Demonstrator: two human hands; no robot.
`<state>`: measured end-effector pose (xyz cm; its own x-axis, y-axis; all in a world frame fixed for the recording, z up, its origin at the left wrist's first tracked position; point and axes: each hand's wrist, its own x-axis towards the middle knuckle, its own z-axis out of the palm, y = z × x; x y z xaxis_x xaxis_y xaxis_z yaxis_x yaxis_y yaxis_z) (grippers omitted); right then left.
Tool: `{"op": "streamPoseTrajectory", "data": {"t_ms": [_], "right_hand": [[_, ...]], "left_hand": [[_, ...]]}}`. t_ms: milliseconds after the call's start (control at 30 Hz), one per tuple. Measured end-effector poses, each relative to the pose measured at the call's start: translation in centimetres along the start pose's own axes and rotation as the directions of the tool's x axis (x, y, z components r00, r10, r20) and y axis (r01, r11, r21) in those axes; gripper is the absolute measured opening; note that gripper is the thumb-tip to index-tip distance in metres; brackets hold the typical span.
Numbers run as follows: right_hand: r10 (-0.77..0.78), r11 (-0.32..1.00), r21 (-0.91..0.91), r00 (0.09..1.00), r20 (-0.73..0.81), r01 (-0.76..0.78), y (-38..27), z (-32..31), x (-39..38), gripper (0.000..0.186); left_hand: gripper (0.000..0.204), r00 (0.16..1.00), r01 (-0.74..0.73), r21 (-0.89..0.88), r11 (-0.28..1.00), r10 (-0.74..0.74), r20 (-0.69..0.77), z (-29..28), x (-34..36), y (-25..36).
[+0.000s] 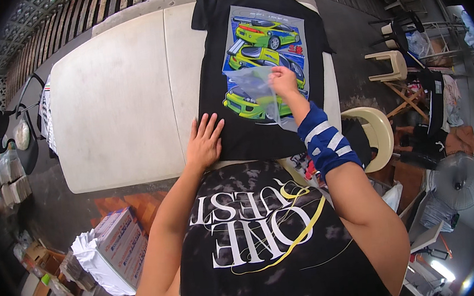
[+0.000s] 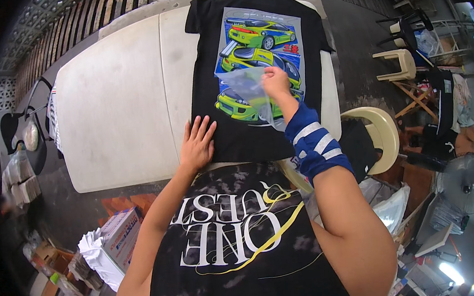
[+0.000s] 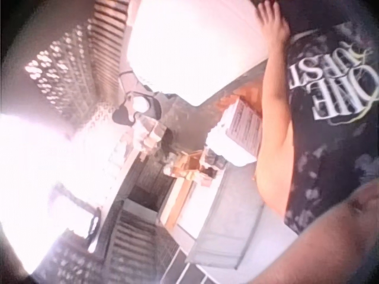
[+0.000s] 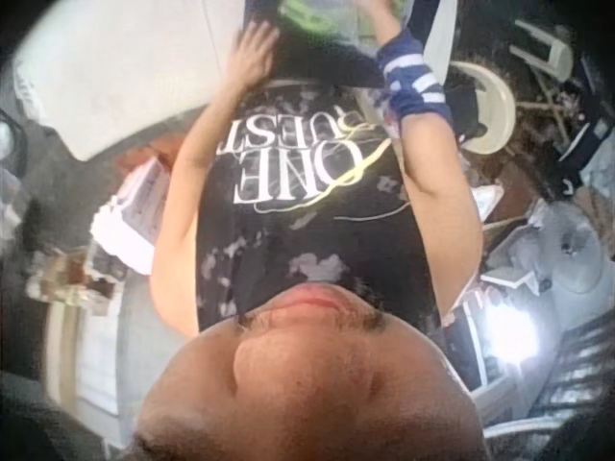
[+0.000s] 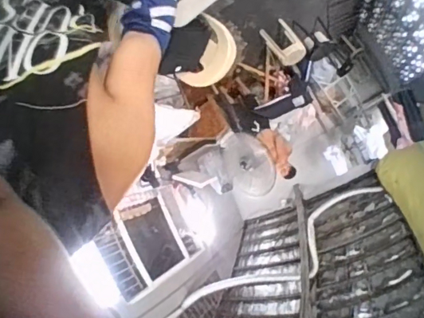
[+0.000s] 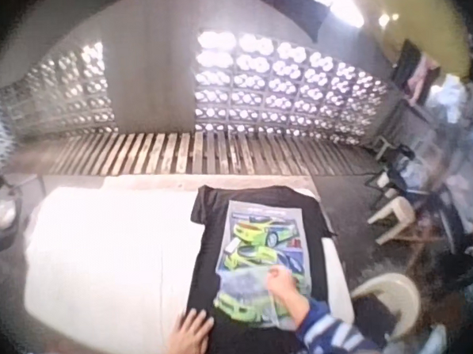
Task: The person places black t-shirts on a heat press, aligns a car graphic transfer, and operates the press to apply the design. They repeat this process for multiple shirts, handling transfers and adjusting the shirts between cycles.
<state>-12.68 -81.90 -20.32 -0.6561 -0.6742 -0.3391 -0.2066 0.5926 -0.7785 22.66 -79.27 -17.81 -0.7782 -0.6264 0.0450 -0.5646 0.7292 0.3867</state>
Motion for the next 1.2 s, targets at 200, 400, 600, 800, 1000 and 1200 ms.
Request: {"op": "streamPoseTrajectory", "data": {"t_ms": [200,400,600,800,1000,1200], "right_hand": [[-0.072,0.982,-0.186,0.967,-0.244,0.026,1.8,-5.7,8.7,0.024],[-0.207,0.957,-0.276,0.886,-0.415,0.095,4.0,-13.5,18.2,0.019],[-0.061,0.976,-0.211,0.847,-0.528,-0.061,4.5,-21.4,21.7,0.017],[-0.046,0.954,-0.240,0.707,-0.706,-0.177,5.8,-28.2,21.3,0.020],[0.069,0.940,-0.083,0.423,-0.903,-0.332,12.2,-41.0,15.4,0.023],[0.310,0.950,0.286,0.265,-0.913,-0.127,27.8,-50.8,0.1,0.033]], "left_hand": [[0.064,0.996,0.043,0.077,0.996,-0.049,0.077,-0.1,0.1,0.5],[0.066,0.985,0.070,0.103,0.992,-0.085,0.152,-0.4,0.4,0.8],[0.068,0.983,0.090,0.104,0.990,-0.106,0.153,-0.1,0.6,0.8],[0.068,0.981,0.086,0.125,0.988,-0.106,0.162,0.2,0.4,0.6],[0.066,0.984,0.062,0.140,0.988,-0.084,0.155,0.0,0.7,0.5],[0.062,0.997,-0.006,0.125,0.992,-0.005,0.083,-0.9,1.6,0.8]]}}
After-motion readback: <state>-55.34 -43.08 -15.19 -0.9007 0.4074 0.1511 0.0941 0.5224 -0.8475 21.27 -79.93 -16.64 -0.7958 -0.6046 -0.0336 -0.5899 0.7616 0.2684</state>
